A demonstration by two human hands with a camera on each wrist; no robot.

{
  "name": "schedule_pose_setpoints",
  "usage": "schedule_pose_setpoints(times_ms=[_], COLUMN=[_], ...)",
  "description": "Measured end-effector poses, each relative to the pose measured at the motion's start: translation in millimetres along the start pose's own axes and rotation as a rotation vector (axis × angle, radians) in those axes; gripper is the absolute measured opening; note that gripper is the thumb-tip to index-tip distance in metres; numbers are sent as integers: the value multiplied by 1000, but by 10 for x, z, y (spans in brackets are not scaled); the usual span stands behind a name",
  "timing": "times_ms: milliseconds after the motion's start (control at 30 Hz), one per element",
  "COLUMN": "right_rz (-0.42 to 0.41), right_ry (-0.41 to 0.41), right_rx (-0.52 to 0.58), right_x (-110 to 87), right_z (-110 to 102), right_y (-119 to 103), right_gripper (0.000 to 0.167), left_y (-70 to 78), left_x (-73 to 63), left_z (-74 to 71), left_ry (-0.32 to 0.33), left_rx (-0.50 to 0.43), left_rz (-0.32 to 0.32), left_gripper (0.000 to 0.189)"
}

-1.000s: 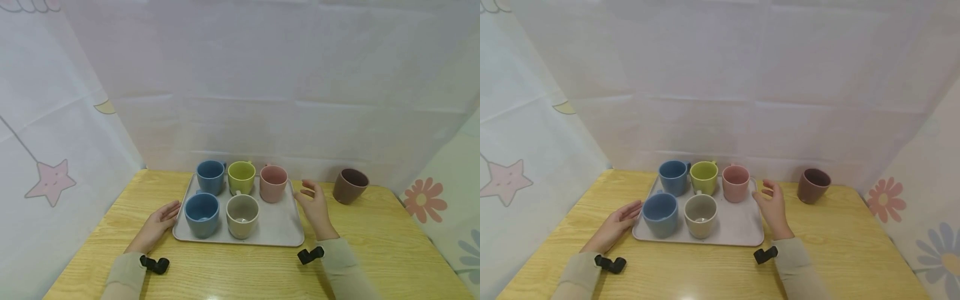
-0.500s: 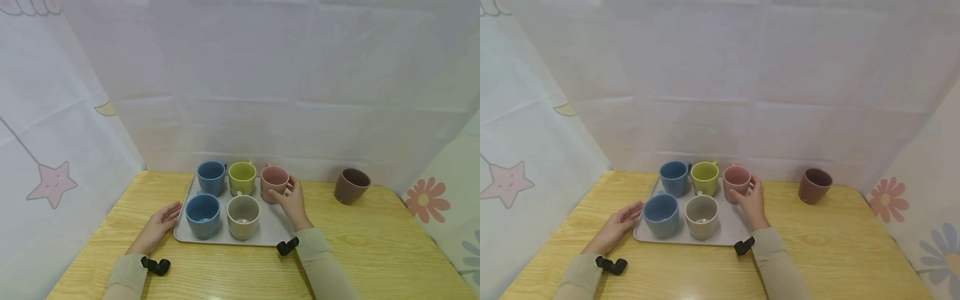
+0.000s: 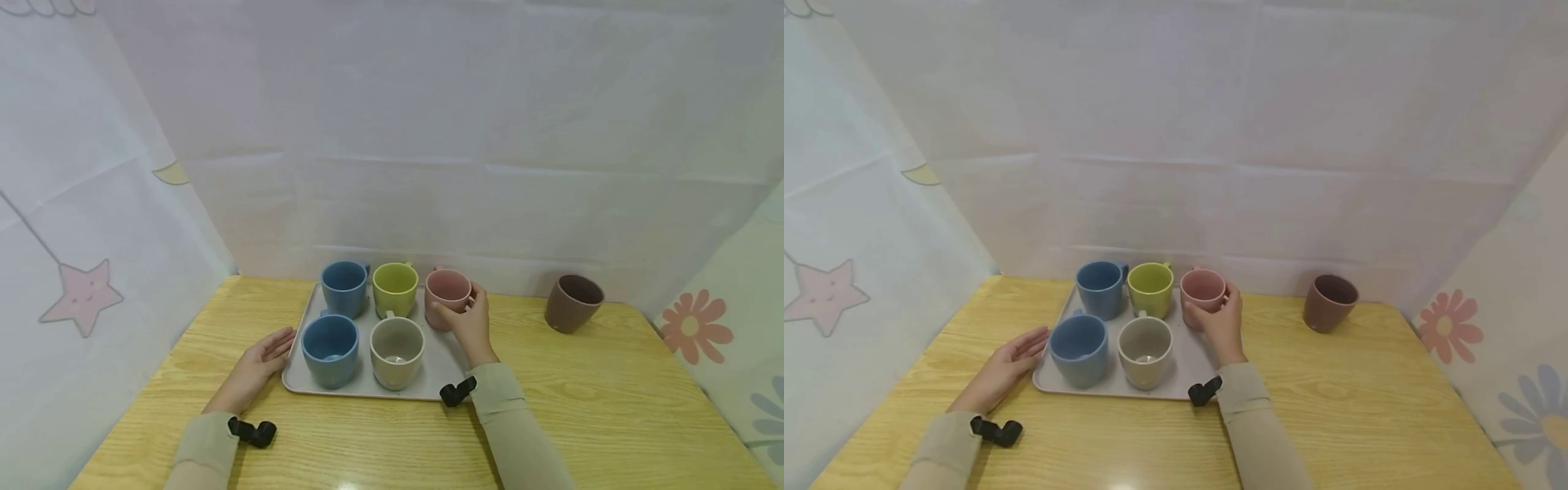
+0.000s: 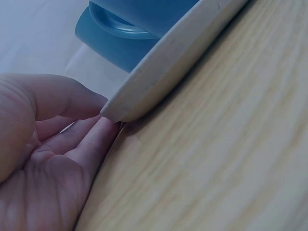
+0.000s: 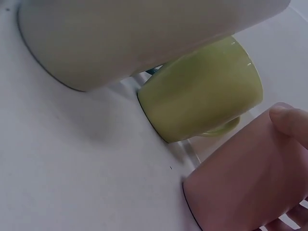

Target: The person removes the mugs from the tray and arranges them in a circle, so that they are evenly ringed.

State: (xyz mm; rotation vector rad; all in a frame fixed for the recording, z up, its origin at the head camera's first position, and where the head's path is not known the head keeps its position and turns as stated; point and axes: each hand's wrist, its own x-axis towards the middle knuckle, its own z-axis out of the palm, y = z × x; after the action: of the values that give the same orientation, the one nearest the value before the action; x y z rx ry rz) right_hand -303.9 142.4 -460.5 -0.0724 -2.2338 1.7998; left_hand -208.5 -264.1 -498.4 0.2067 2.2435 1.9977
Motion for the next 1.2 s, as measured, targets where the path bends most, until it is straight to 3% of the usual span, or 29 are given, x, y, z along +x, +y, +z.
schedule_pose_setpoints(times_ms=[767, 1200], right_rz=[-12, -95], right_ry=[71, 78], right_rx=[-26, -31], right_x=[-119, -202], right_z=[-132, -375], right_y=[26, 48], right_gripper=[90, 88], left_y=[-18, 27], left_x=[7, -12], left_z=[-8, 1], left_ry=[1, 8], left_rx=[-26, -4], left_rz=[-23, -35], left_gripper=[63, 63])
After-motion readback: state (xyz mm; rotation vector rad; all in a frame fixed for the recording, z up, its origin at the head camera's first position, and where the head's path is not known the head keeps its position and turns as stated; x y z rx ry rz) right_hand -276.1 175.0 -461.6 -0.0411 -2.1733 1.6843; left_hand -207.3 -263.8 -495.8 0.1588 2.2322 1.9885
